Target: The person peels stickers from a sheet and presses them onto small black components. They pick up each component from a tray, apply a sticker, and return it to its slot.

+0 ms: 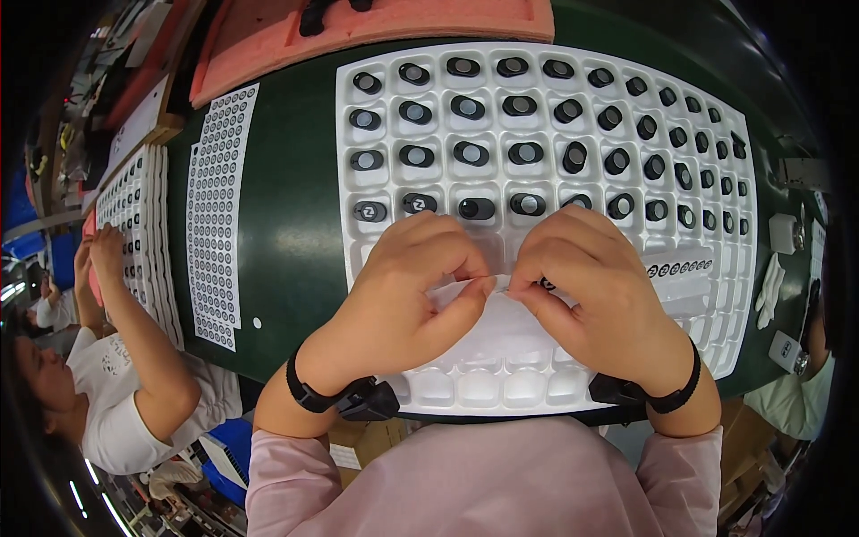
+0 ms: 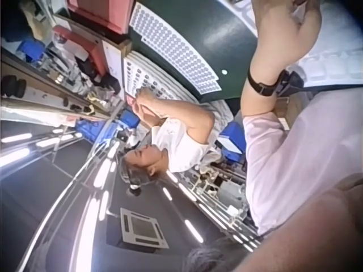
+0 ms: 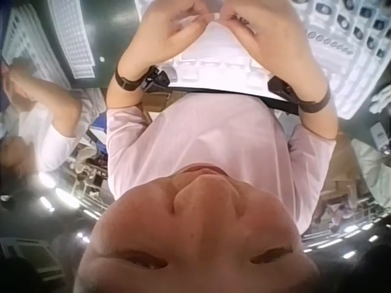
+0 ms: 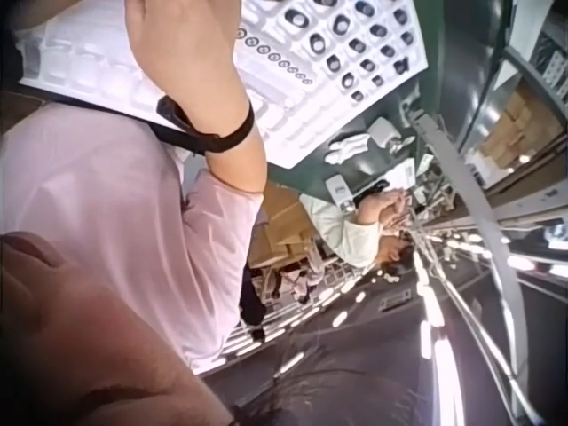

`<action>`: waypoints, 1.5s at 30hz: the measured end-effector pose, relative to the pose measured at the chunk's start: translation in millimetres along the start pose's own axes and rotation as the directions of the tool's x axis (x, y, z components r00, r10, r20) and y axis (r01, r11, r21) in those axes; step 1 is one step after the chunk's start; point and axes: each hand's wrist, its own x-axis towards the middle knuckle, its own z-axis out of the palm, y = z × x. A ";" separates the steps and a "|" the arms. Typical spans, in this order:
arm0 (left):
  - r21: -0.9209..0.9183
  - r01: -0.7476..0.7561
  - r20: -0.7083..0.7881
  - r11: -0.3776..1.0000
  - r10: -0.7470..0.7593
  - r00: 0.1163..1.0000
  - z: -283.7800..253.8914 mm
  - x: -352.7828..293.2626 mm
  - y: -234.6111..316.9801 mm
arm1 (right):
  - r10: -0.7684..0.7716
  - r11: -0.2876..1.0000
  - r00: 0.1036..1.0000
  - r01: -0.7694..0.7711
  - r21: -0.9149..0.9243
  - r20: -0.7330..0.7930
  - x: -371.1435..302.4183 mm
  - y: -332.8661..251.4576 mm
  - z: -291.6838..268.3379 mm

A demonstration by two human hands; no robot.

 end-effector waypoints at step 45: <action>0.512 -0.047 0.091 0.858 0.001 0.996 -47.3 30.4 -18.5 | 0.520 0.560 0.844 -0.223 0.798 -0.130 -0.2 35.7 -3.1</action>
